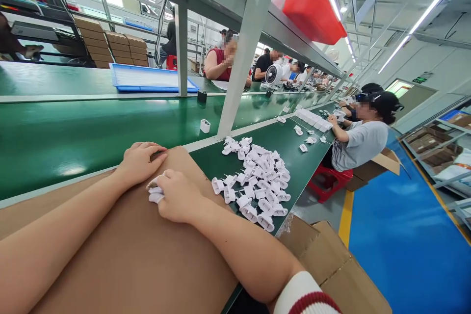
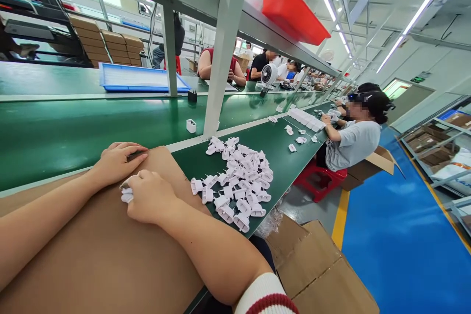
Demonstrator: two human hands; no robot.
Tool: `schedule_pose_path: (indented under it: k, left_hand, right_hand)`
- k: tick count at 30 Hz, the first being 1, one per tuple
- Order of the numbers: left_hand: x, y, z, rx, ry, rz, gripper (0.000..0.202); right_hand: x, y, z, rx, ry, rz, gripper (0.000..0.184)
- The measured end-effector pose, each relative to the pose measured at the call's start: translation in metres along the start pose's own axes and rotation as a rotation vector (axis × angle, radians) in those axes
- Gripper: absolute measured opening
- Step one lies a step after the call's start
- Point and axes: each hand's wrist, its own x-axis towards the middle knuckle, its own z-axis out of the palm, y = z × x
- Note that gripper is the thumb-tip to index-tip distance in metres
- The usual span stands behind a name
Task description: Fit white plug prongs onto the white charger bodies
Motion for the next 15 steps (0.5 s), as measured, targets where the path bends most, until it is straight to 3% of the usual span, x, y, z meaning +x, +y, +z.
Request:
schedule_pose_path:
  k: [8,15]
  left_hand:
    - [0.005,0.001,-0.001,0.048,-0.002,-0.031,0.049]
    - [0.006,0.005,-0.007,0.066,-0.001,-0.086,0.052]
  right_hand:
    - [0.001,-0.001,0.003,0.01,0.024,-0.04,0.029]
    - [0.006,0.004,-0.007,0.019,-0.01,-0.07,0.03]
